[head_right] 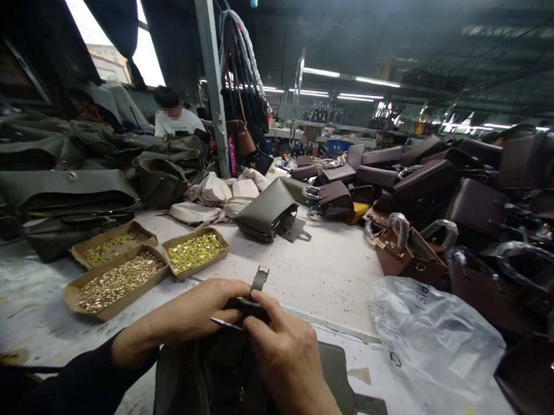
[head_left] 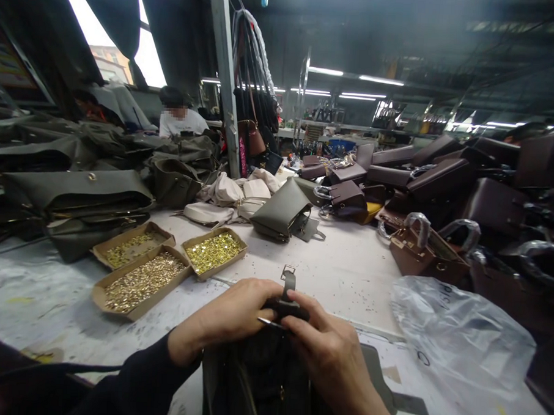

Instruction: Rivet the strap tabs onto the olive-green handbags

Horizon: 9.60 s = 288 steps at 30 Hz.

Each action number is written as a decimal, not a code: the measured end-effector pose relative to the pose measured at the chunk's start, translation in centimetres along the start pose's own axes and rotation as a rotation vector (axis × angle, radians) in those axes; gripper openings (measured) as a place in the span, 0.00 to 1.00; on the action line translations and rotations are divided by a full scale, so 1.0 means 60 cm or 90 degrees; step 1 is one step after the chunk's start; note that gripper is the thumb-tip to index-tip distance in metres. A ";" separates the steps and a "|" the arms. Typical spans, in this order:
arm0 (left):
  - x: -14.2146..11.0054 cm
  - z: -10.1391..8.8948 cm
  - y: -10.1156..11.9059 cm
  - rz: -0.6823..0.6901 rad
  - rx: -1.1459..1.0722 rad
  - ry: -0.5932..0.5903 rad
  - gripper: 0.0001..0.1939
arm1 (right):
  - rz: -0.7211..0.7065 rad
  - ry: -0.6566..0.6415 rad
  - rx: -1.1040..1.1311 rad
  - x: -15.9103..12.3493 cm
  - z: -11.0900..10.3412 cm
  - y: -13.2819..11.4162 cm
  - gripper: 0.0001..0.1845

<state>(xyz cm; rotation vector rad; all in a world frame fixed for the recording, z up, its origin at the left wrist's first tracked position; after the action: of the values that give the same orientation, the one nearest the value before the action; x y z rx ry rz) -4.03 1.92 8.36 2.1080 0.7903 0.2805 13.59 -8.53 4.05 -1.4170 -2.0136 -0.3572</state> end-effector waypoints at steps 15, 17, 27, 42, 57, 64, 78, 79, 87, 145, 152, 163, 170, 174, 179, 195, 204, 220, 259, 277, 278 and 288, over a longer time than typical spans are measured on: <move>0.034 -0.001 -0.027 0.089 -0.173 0.004 0.11 | -0.062 -0.045 -0.143 0.018 0.024 0.016 0.14; 0.043 0.000 -0.028 0.097 -0.186 0.004 0.10 | -0.057 -0.036 -0.142 0.019 0.027 0.023 0.13; 0.055 0.031 -0.050 -0.054 -0.378 0.036 0.04 | -0.015 0.011 -0.022 0.020 0.030 0.039 0.11; 0.034 0.082 -0.076 -0.099 -0.558 0.077 0.23 | 0.362 -0.295 0.315 0.045 0.080 0.100 0.06; 0.033 0.081 -0.070 -0.172 -0.400 0.122 0.17 | 0.557 -0.234 0.659 0.015 0.113 0.102 0.16; 0.032 0.075 -0.063 -0.174 -0.416 0.129 0.16 | 0.417 -0.046 0.558 0.012 0.022 0.121 0.19; 0.028 0.085 -0.078 -0.172 -0.564 0.103 0.14 | -0.195 -0.343 -0.144 0.030 -0.020 0.128 0.07; 0.028 0.086 -0.079 -0.184 -0.586 0.099 0.15 | -0.199 -0.360 -0.140 0.033 -0.018 0.130 0.07; 0.037 0.090 -0.085 -0.222 -0.632 0.124 0.18 | -0.203 -0.478 -0.075 0.056 -0.017 0.143 0.12; 0.034 0.103 -0.088 -0.289 -0.625 0.117 0.22 | -0.456 -0.528 -0.036 0.120 0.010 0.148 0.06; 0.030 0.109 -0.088 -0.298 -0.626 0.125 0.22 | -0.336 -0.563 0.024 0.111 0.017 0.151 0.06; 0.028 0.112 -0.088 -0.275 -0.569 0.119 0.20 | -0.126 -0.649 0.203 0.100 0.037 0.157 0.12; 0.024 0.105 -0.079 -0.203 -0.421 0.120 0.20 | 0.066 -0.692 0.364 0.085 0.056 0.163 0.09; 0.021 0.104 -0.080 -0.154 -0.376 0.114 0.21 | 0.069 -0.713 0.344 0.091 0.050 0.156 0.09; 0.017 0.103 -0.090 -0.170 -0.405 0.092 0.21 | -0.192 -0.631 0.105 0.109 0.022 0.142 0.08; 0.016 0.109 -0.094 -0.207 -0.479 0.077 0.23 | -0.524 -0.494 -0.064 0.114 0.009 0.126 0.03; 0.020 0.116 -0.103 -0.170 -0.456 0.082 0.27 | -0.263 -0.626 -0.002 0.111 0.013 0.119 0.06; 0.026 0.124 -0.089 -0.176 -0.452 0.078 0.30 | -0.008 -0.830 0.138 0.146 0.048 0.123 0.08; 0.035 0.111 -0.089 -0.191 -0.470 0.003 0.30 | 0.077 -0.910 0.236 0.144 0.072 0.135 0.09; 0.039 0.113 -0.091 -0.217 -0.465 0.028 0.28 | 0.024 -0.898 0.202 0.147 0.076 0.135 0.12; 0.039 0.114 -0.092 -0.215 -0.461 0.034 0.28 | 0.027 -0.899 0.202 0.147 0.076 0.134 0.12; 0.047 0.124 -0.093 -0.203 -0.481 0.076 0.26 | 0.014 -0.898 0.177 0.154 0.066 0.125 0.12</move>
<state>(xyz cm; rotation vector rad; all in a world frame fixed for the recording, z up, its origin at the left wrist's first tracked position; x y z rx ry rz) -0.89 1.37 -0.82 1.2511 0.8983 0.4502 17.13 3.36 5.94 -1.6463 -2.8432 1.2391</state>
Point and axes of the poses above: each hand's wrist, its own x-axis towards the middle knuckle, its own z-axis out of the palm, y = z × x, the point moved 1 cm from there along x, towards the middle knuckle, and after that the axes turned 11 degrees about -x, right-handed, at the moved point
